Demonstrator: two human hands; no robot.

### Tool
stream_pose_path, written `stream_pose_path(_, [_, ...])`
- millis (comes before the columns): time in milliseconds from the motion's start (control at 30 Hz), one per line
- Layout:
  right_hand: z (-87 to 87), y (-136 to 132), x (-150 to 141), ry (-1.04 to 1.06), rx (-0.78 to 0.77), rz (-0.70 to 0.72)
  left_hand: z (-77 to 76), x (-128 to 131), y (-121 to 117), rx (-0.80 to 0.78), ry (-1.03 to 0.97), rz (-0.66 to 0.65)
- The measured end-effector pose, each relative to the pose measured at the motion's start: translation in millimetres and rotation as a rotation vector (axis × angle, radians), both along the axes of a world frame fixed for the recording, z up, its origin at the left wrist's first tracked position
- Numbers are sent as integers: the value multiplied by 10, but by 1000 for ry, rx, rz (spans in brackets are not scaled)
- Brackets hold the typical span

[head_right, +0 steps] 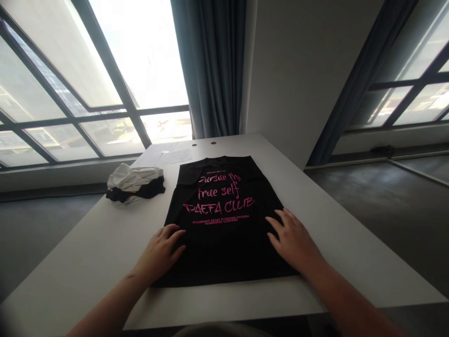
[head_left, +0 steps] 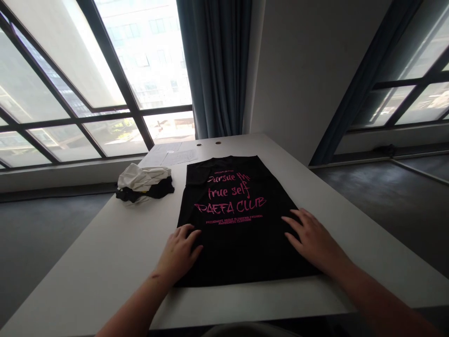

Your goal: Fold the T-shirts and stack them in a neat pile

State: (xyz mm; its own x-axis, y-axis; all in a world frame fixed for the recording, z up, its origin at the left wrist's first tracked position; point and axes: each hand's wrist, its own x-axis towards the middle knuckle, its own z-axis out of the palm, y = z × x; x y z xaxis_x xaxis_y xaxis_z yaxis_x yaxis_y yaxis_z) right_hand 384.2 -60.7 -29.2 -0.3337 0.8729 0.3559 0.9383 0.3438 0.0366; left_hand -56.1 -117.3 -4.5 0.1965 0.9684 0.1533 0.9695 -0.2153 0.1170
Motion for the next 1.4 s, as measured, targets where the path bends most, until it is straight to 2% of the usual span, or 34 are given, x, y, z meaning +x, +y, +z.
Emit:
stream_pose_path(67, [-54, 63, -323, 2, -49, 81, -111, 165, 179, 48, 4, -120])
stream_pose_path(133, [-180, 80, -531, -5, -139, 108, -263, 267, 296, 49, 19, -157])
stream_pose_path(267, [-461, 11, -532, 0, -254, 116, -511, 259, 288, -51, 31, -178])
stream_pose_path(333, [-552, -31, -438, 6, -255, 128, -526, 195, 244, -81, 25, -205])
stream_pose_path(400, [-594, -45, -388, 11, -247, 122, -464, 116, 270, -104, 8, -238])
stream_pose_path(500, [-525, 42, -508, 19, -243, 81, -302, -4, 559, -101, -48, -212])
stream_pose_path(633, [-173, 445, -1021, 47, -233, 166, -188, -74, 1334, -66, -50, -52])
stream_pose_path(733, [133, 890, -1464, 44, -321, 190, -266, -23, 1858, -145, -15, 10])
stream_pose_path(800, [273, 1178, -1714, 22, -433, 150, -368, 17, 2049, -174, 4, 50])
stream_pose_path(900, [362, 1563, -2041, 16, -541, 148, -527, 30, 2120, -142, 11, 44])
stream_pose_path(1067, [277, 2214, -2495, 50, -529, 226, -634, -38, 2096, -121, -23, 5])
stream_pose_path(1167, [92, 2557, -2582, 70, -507, 79, -614, -118, 2124, -122, -52, 45])
stream_pose_path(1267, [-147, 2724, -2534, 54, -464, -23, -581, -209, 2158, -119, -68, 131])
stream_pose_path(1400, [-337, 2738, -2464, 34, -422, 10, -532, -249, 2191, -62, -77, 178])
